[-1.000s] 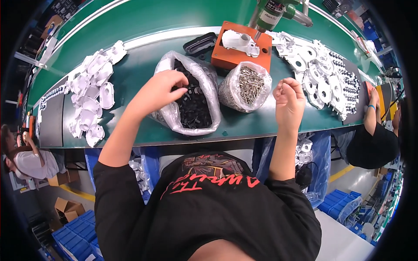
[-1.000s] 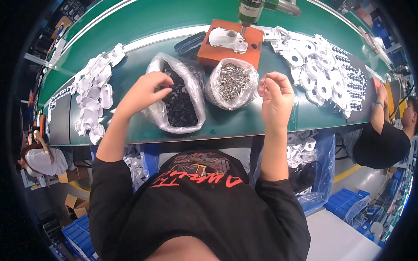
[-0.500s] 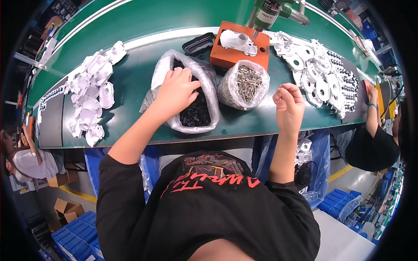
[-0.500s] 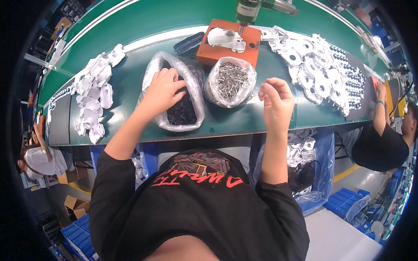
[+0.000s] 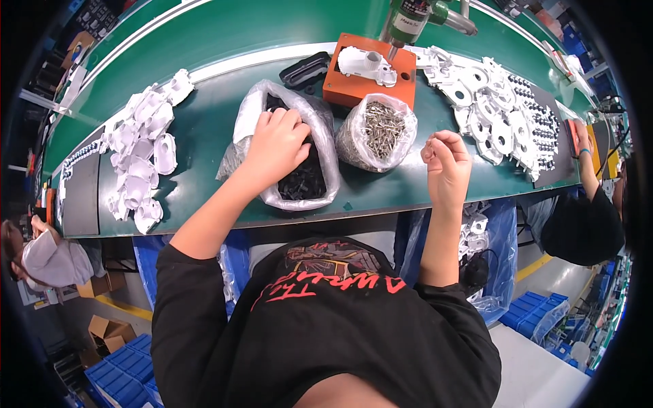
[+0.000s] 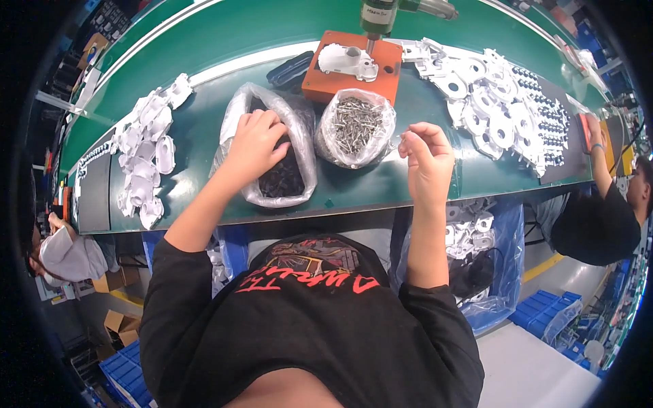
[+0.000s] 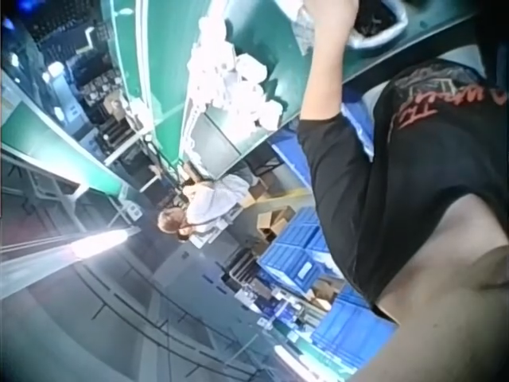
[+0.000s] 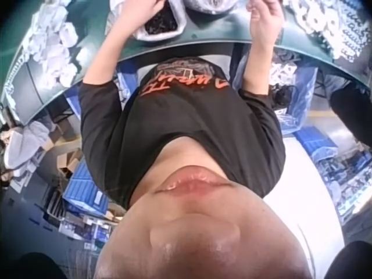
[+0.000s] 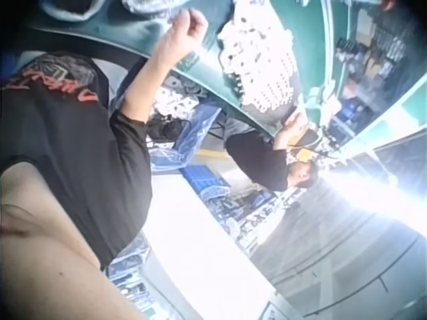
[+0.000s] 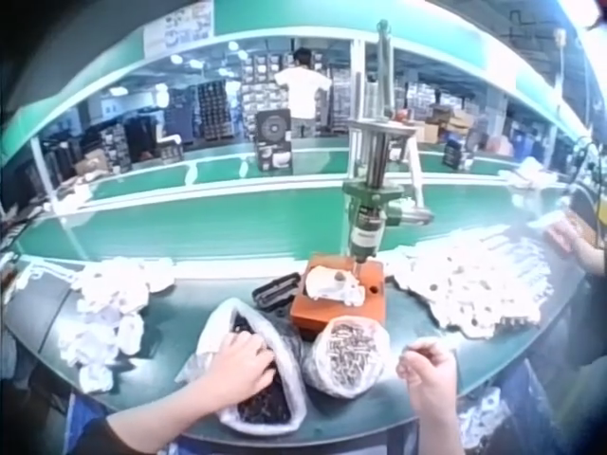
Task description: Assembling small white plastic components using a pneumatic riveting machine on a factory production line.
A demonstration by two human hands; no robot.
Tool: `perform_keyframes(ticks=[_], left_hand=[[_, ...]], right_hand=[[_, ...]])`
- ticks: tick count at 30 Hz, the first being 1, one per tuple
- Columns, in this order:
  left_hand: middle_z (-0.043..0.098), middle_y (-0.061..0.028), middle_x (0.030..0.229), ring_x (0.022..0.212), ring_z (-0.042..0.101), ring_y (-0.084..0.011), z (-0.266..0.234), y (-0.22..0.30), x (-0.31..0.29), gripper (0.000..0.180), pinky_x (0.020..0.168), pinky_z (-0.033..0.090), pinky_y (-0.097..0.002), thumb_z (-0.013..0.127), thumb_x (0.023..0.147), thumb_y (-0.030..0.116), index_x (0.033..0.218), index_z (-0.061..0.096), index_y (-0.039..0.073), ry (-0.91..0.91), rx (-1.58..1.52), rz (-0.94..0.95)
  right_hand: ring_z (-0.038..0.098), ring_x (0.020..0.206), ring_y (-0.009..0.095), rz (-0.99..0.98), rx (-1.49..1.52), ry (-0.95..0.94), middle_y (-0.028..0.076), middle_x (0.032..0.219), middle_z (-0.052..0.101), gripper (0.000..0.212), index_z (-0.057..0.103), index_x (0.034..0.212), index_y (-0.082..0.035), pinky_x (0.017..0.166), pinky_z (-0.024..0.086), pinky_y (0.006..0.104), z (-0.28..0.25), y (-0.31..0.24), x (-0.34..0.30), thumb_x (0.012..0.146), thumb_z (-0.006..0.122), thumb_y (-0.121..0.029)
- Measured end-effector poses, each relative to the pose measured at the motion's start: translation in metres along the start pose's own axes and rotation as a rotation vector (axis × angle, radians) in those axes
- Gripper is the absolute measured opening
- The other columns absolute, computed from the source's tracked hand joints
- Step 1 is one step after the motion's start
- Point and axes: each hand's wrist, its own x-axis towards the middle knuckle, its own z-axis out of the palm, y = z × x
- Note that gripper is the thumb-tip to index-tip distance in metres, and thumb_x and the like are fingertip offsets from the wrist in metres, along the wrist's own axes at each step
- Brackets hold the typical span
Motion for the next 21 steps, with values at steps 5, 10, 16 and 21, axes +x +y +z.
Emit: perform_keyframes(ticks=[5,10,16,21], left_hand=[[0.053,-0.0033,0.078,0.083,0.052,-0.0219,-0.009,-0.012,0.006,0.014,0.076,0.036,-0.0351,0.068,0.067,0.015,0.071,0.056,0.009,0.118,-0.078,-0.037],[0.053,-0.004,0.085,0.089,0.05,-0.0228,-0.01,-0.011,0.005,0.015,0.079,0.036,-0.0357,0.068,0.07,0.015,0.08,0.06,0.009,-0.024,-0.087,-0.037],[0.05,-0.0069,0.095,0.096,0.047,-0.0262,-0.014,-0.003,0.008,0.026,0.082,0.036,-0.0367,0.071,0.07,0.015,0.093,0.061,0.01,-0.166,-0.073,-0.144],[0.049,-0.0078,0.094,0.095,0.047,-0.0269,-0.012,-0.005,0.008,0.026,0.083,0.036,-0.0376,0.07,0.07,0.014,0.095,0.062,0.01,-0.168,-0.059,-0.159]], right_hand=[[0.05,0.067,0.013,0.007,0.001,0.003,0.009,0.081,0.058,0.009,0.057,0.091,0.001,0.062,0.04,0.0257,0.001,0.0,0.0,0.083,0.056,0.004],[0.05,0.067,0.013,0.012,-0.008,0.022,0.008,0.082,0.058,0.01,0.057,0.092,0.001,0.062,0.04,0.0257,-0.002,0.001,0.0,0.083,0.056,0.004],[0.05,0.067,0.013,0.02,-0.004,0.012,0.008,0.082,0.057,0.01,0.057,0.093,0.001,0.061,0.04,0.0254,-0.007,0.001,-0.003,0.083,0.056,0.004],[0.051,0.067,0.013,0.009,0.002,0.02,0.008,0.082,0.057,0.01,0.057,0.093,0.001,0.061,0.04,0.0253,-0.011,0.0,-0.004,0.083,0.056,0.004]])
